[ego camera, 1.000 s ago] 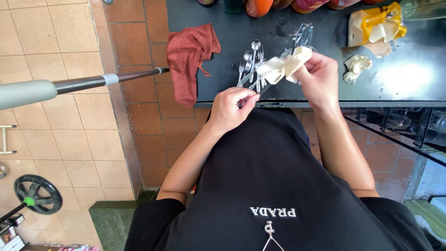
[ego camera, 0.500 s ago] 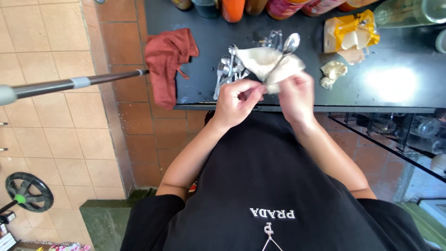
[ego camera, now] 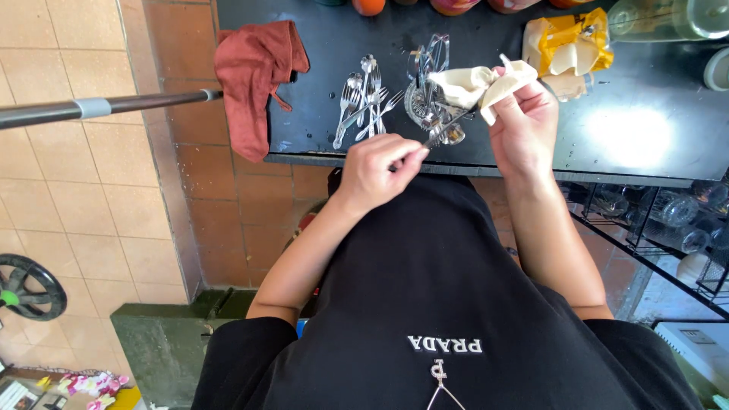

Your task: The person is wiping individual pieces of silverware using a white cloth.

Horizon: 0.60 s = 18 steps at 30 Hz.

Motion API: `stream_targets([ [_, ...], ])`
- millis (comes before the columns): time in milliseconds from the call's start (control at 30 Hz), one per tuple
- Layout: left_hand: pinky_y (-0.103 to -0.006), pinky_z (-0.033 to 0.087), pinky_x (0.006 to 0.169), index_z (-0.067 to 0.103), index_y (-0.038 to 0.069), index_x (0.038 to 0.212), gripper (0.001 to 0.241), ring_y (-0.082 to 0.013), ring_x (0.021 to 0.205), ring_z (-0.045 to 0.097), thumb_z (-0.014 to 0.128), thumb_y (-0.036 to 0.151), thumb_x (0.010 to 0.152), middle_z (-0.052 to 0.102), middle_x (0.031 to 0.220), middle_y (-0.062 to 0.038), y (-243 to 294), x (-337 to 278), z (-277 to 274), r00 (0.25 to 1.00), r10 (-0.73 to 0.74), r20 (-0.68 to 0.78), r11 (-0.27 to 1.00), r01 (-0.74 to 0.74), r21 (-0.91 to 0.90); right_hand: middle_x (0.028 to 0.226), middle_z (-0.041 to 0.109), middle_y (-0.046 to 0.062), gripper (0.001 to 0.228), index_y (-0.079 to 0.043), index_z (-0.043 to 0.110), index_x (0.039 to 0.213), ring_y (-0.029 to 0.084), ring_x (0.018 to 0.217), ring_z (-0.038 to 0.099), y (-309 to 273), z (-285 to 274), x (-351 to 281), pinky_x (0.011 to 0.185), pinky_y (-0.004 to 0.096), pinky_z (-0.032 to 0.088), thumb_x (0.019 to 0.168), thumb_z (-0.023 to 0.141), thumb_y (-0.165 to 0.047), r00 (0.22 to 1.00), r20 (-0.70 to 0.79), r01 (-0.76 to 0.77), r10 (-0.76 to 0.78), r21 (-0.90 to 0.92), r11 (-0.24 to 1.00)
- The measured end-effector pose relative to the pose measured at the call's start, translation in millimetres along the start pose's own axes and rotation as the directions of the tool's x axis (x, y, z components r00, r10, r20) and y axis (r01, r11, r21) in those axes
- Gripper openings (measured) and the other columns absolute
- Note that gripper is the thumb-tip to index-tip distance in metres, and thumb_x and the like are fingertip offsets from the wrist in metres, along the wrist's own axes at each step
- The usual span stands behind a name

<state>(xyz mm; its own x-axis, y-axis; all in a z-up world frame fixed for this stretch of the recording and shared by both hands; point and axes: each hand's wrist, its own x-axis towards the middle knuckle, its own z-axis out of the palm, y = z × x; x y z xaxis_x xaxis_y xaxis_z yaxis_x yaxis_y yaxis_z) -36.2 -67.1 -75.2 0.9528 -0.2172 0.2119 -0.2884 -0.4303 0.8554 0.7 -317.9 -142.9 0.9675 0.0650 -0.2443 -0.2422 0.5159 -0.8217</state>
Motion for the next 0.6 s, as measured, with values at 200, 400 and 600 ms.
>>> stream_targets([
  [200, -0.0315, 0.047, 0.056, 0.073, 0.006, 0.092, 0.009, -0.0182, 0.06, 0.062, 0.074, 0.014, 0.097, 0.066, 0.075, -0.006, -40, -22, -31, 0.984, -0.152, -0.089, 0.987, 0.156, 0.038, 0.125, 0.069, 0.007, 0.018, -0.005, 0.063, 0.128, 0.018, 0.116, 0.068, -14, 5, 1, 0.102, 0.035, 0.058, 0.11, 0.063, -0.008, 0.977, -0.208, 0.078, -0.05, 0.129, 0.989],
  [400, -0.0371, 0.051, 0.057, 0.072, 0.008, 0.084, 0.018, -0.0249, 0.064, 0.069, 0.074, 0.023, 0.094, 0.07, 0.076, -0.006, -107, -49, -36, 0.968, -0.233, -0.093, 0.937, 0.249, 0.244, 0.132, 0.068, 0.004, 0.026, -0.006, 0.064, 0.136, 0.015, 0.118, 0.064, -3, -2, -11, 0.094, 0.028, 0.052, 0.112, 0.058, -0.015, 0.955, -0.283, 0.109, -0.092, 0.043, 0.993],
  [600, -0.0369, 0.053, 0.056, 0.073, 0.009, 0.076, 0.027, -0.0262, 0.062, 0.072, 0.077, 0.032, 0.09, 0.073, 0.07, -0.007, -120, -46, -43, 0.923, -0.373, 0.096, 0.906, 0.339, 0.253, 0.128, 0.066, 0.001, 0.035, -0.006, 0.068, 0.13, 0.013, 0.112, 0.058, 21, 13, -31, 0.089, 0.028, 0.044, 0.106, 0.051, -0.024, 0.925, -0.356, 0.173, -0.131, 0.089, 0.981],
])
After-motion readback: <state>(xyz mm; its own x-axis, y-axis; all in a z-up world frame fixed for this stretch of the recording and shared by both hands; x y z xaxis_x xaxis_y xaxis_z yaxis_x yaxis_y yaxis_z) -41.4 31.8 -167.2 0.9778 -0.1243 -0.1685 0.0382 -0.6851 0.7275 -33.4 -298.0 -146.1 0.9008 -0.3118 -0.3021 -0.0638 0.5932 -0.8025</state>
